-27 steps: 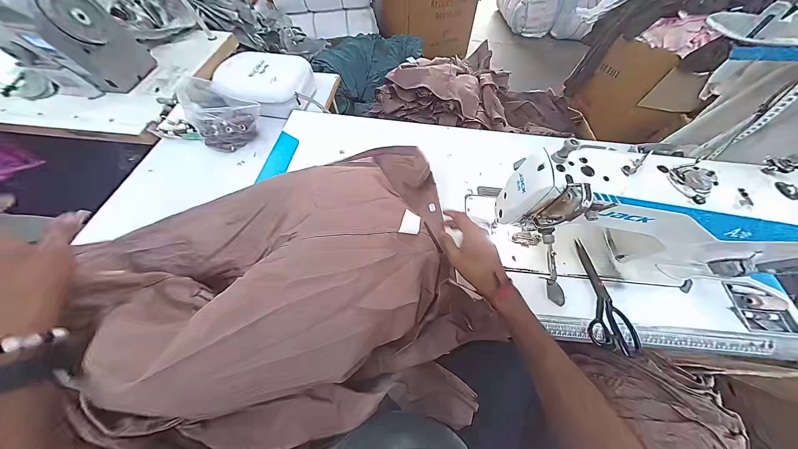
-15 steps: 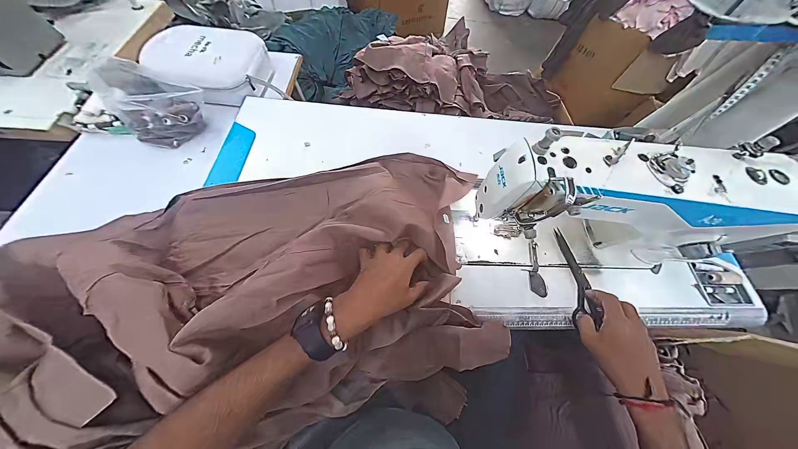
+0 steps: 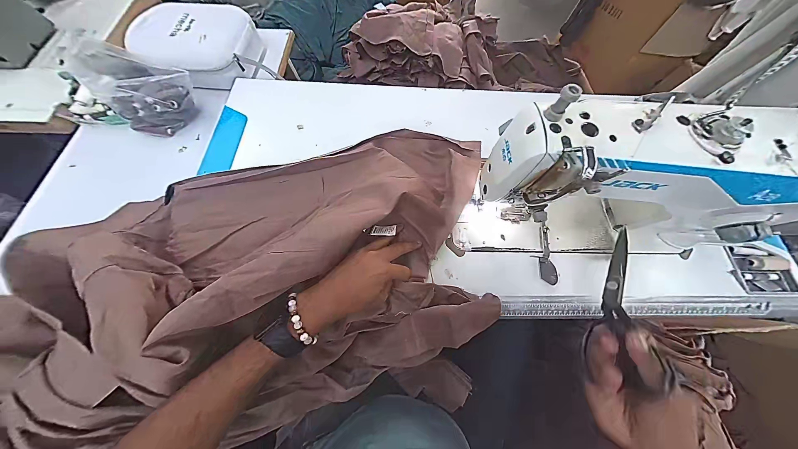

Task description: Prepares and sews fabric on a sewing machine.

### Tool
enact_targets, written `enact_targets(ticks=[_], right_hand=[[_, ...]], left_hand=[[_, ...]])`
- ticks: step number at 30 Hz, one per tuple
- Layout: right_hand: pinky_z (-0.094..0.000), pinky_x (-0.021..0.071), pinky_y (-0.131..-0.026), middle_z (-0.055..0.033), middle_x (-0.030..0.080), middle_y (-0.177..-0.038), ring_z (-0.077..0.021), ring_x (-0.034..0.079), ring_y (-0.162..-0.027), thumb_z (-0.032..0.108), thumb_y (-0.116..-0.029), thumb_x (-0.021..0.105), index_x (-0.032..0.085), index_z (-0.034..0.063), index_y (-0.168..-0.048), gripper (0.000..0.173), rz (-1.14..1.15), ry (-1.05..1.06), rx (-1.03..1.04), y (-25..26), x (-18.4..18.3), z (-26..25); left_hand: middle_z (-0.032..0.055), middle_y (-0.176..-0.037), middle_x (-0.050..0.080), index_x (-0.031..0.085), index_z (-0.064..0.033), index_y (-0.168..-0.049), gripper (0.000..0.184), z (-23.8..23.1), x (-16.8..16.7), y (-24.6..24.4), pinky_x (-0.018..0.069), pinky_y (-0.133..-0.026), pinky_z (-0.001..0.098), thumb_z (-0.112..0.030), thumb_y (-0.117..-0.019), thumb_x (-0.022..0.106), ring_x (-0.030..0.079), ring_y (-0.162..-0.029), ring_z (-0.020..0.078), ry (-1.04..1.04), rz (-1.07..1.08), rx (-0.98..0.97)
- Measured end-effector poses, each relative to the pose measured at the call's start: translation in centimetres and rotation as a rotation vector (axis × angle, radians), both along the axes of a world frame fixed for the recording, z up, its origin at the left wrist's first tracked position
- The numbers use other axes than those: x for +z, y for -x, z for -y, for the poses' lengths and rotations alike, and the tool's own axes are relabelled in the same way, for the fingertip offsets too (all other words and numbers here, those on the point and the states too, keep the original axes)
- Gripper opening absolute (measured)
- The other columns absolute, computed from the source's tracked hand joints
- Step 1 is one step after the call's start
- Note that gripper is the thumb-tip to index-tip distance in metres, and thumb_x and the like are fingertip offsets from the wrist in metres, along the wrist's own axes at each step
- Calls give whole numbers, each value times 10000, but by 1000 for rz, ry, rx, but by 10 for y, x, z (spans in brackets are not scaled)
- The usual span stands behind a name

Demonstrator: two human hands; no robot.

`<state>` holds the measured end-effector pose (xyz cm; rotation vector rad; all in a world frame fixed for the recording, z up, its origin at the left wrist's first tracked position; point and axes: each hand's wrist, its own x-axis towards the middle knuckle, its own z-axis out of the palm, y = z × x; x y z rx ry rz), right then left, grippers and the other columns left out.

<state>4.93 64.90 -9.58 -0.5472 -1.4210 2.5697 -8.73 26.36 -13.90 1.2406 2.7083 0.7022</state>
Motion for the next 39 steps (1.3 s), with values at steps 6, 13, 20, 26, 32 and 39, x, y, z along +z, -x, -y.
enact_targets(ticks=[6,13,20,26,32,39], right_hand=[[-175,461,-418,-15,665,-785,-41,578,-522,431,-1020,597,708,102,-998,348,121,415,424,-46,31,109],[-217,516,-438,-108,672,-790,-119,642,-539,313,-1035,614,618,53,-978,266,222,659,367,-36,19,156],[-251,552,-441,-107,651,-748,-129,626,-500,178,-1019,652,518,54,-940,198,178,205,182,-42,12,176],[-309,622,-536,-36,693,-822,-156,684,-594,186,-1047,601,537,129,-1034,86,-35,-402,-119,-27,0,137],[-550,590,-629,-190,689,-810,-353,712,-678,226,-983,684,578,-27,-1125,310,617,-1614,335,60,16,-24],[-516,594,-887,-126,714,-1237,-303,704,-1109,420,-1011,597,708,106,-1256,413,-20,-1934,415,73,43,70]], left_hand=[[105,-1239,740,648,-4,-701,374,5,-18,9,435,-1186,414,76,-944,375,589,-1343,230,-699,285,320],[91,-1225,739,662,-19,-685,318,4,-25,-2,467,-1149,408,75,-917,467,594,-1328,242,-630,171,234],[50,-1169,756,685,-42,-692,323,2,-27,-7,447,-1165,392,69,-911,476,585,-1333,226,-513,114,211],[-1,-1407,640,716,-133,-1075,255,-16,-24,-40,381,-1184,504,-147,-987,477,465,-1440,249,-275,95,156],[-33,-1111,746,748,-120,-1144,268,-34,99,-13,569,-956,315,-272,-1043,552,686,-1059,71,-567,526,-40],[199,-1321,650,595,-73,-1394,424,-89,57,214,494,-1048,580,-225,-998,588,628,-1239,350,-207,104,372]])
